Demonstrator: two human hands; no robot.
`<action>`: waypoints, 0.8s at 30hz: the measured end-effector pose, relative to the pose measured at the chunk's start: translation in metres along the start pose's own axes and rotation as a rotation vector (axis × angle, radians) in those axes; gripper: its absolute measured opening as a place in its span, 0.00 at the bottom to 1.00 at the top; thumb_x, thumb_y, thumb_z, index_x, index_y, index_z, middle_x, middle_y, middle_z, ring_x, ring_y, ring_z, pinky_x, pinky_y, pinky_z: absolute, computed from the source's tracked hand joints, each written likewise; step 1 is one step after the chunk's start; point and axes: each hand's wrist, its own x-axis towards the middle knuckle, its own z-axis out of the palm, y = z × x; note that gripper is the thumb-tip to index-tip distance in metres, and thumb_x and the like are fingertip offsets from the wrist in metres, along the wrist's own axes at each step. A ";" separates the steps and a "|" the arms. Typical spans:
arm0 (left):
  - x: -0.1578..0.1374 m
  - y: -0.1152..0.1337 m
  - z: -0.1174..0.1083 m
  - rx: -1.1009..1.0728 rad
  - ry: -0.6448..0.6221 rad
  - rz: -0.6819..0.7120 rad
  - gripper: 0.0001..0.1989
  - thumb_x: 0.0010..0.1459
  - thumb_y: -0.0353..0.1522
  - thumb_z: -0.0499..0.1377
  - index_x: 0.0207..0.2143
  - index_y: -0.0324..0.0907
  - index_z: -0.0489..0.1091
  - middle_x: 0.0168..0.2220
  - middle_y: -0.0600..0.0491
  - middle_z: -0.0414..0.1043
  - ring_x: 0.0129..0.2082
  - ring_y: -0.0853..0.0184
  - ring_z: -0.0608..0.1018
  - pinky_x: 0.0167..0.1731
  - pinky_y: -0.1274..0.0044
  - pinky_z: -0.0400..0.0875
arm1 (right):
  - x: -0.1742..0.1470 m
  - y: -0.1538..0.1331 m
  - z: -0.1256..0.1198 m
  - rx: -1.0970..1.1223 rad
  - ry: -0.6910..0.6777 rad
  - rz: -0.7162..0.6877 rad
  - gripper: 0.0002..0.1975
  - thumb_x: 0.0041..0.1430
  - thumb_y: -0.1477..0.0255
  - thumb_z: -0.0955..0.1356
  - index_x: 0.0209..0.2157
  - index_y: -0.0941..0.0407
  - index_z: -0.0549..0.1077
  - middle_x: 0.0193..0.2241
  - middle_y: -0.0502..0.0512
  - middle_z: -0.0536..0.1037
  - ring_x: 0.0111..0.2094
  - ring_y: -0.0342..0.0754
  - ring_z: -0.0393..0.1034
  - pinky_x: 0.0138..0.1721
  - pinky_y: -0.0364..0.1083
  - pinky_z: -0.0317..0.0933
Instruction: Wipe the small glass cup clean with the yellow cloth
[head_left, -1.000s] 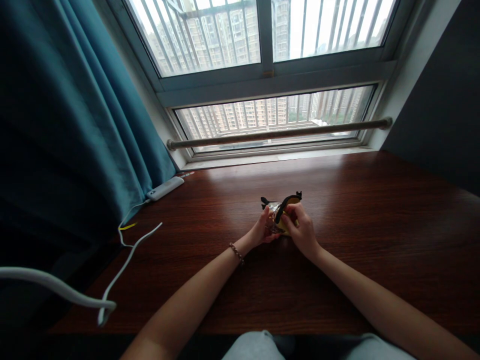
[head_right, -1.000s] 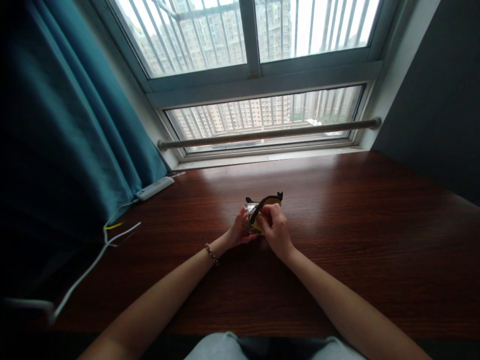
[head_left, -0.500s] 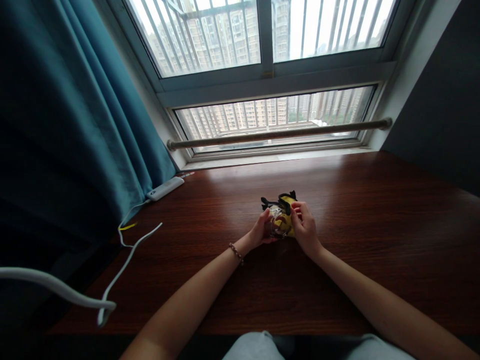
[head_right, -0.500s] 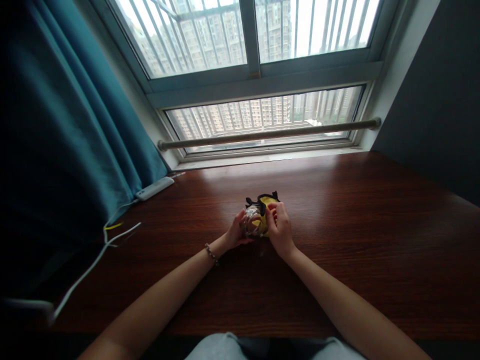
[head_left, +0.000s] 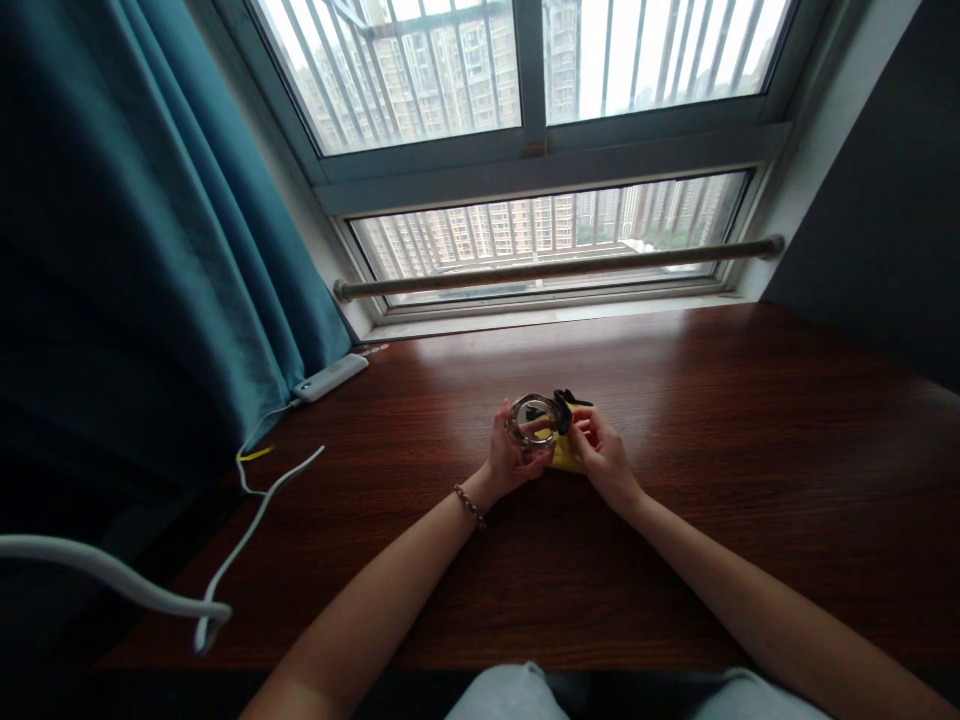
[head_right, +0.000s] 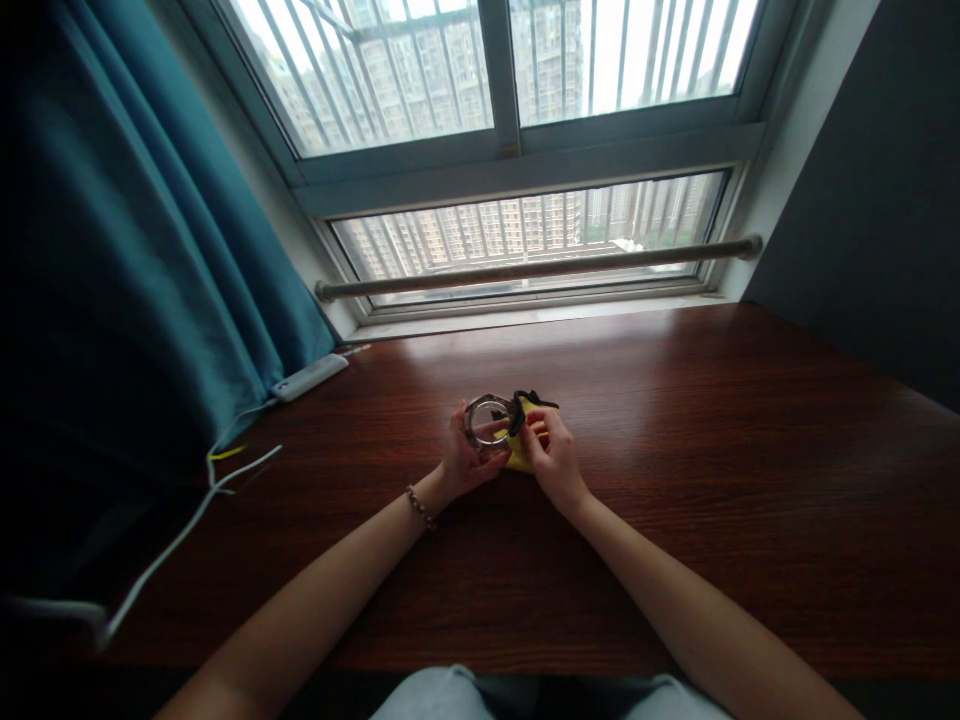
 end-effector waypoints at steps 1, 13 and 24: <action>0.001 0.000 -0.001 -0.003 -0.002 0.018 0.47 0.50 0.66 0.42 0.48 0.35 0.71 0.17 0.51 0.65 0.09 0.76 0.54 0.11 0.83 0.40 | 0.000 -0.001 0.000 -0.007 -0.015 -0.004 0.14 0.58 0.59 0.67 0.38 0.56 0.69 0.28 0.52 0.73 0.27 0.46 0.68 0.26 0.43 0.62; 0.009 -0.007 0.002 0.014 0.116 0.125 0.42 0.52 0.65 0.44 0.41 0.36 0.70 0.20 0.53 0.66 0.12 0.76 0.56 0.12 0.83 0.42 | -0.004 -0.004 0.003 -0.148 -0.136 -0.261 0.00 0.58 0.74 0.67 0.33 0.55 0.70 0.30 0.52 0.71 0.31 0.47 0.68 0.33 0.45 0.64; 0.010 -0.023 0.023 0.504 0.143 0.292 0.39 0.46 0.68 0.48 0.31 0.40 0.64 0.14 0.61 0.56 0.10 0.77 0.56 0.10 0.83 0.48 | -0.006 -0.012 0.001 -0.199 -0.025 -0.352 0.01 0.60 0.73 0.66 0.33 0.55 0.68 0.31 0.52 0.70 0.32 0.47 0.66 0.35 0.46 0.63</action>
